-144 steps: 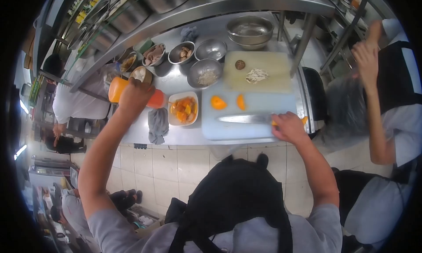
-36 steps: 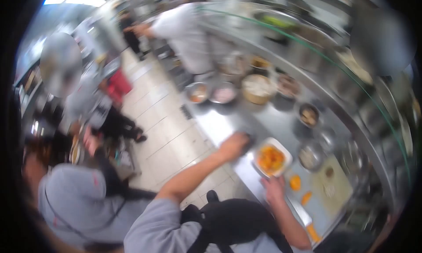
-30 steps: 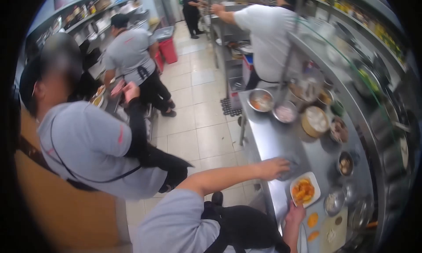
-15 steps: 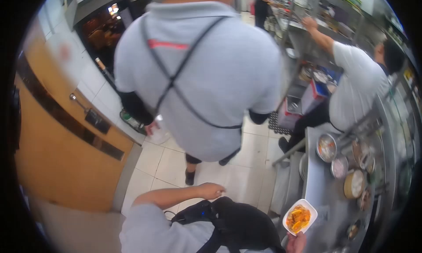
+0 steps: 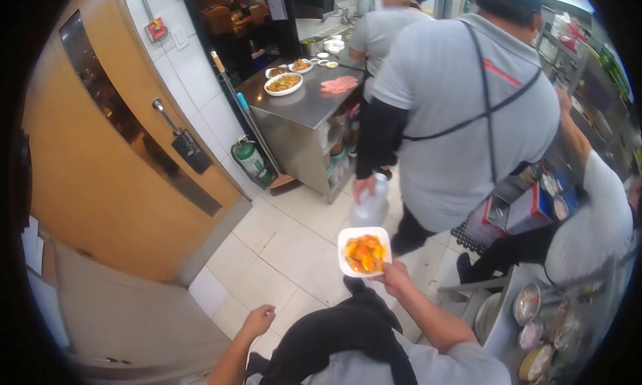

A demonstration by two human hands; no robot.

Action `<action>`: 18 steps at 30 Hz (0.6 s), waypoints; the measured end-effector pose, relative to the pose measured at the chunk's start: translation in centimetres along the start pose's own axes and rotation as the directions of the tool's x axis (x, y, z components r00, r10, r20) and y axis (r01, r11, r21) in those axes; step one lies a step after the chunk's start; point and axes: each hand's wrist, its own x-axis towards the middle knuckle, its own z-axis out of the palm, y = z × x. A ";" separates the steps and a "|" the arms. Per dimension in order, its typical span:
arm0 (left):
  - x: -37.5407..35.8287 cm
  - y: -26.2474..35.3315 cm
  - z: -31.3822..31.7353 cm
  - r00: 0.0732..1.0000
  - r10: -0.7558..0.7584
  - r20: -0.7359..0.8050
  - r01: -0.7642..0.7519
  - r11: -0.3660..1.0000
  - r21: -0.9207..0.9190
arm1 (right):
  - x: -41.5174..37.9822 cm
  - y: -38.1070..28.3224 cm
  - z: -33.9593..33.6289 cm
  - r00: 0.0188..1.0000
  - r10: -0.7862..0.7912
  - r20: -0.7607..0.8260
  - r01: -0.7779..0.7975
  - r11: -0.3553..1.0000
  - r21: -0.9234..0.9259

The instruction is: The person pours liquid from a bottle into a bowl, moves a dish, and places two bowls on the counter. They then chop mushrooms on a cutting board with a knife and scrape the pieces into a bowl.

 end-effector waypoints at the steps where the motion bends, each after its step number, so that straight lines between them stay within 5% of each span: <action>1: -0.5 -0.5 -0.3 0.998 -0.047 -0.053 0.046 0.999 -0.025 | 2.7 -1.3 3.1 0.999 0.037 0.002 -0.037 0.999 -0.005; 7: -1.8 -5.0 2.2 0.856 -0.346 -0.384 0.290 0.937 -0.197 | 20.5 -8.9 18.9 0.988 0.078 0.135 -0.087 0.994 0.062; 9: -2.0 -10.9 5.5 0.888 -0.279 -0.365 0.280 0.959 -0.052 | 26.8 -11.9 23.5 0.986 0.008 0.168 -0.029 0.992 0.123; 10: -2.1 -9.5 6.7 0.850 -0.430 -0.305 0.378 0.900 -0.216 | 30.3 -13.0 25.2 0.981 -0.034 0.192 0.009 0.992 0.127; 11: -2.3 -9.2 7.4 0.877 -0.415 -0.243 0.395 0.910 -0.128 | 33.5 -14.5 26.9 0.983 -0.061 0.171 0.037 0.989 0.141; 14: -3.8 -4.4 9.2 0.700 -0.660 -0.274 0.545 0.741 -0.393 | 39.3 -19.5 32.0 0.991 -0.126 0.040 0.114 0.969 0.219; 16: -4.3 -2.5 11.0 0.622 -0.737 -0.265 0.510 0.638 -0.577 | 43.7 -21.6 34.4 0.991 -0.128 -0.028 0.131 0.952 0.278; 18: -4.1 -1.9 12.3 0.611 -0.736 -0.291 0.571 0.664 -0.482 | 48.9 -22.6 35.8 0.984 -0.152 -0.088 0.171 0.943 0.285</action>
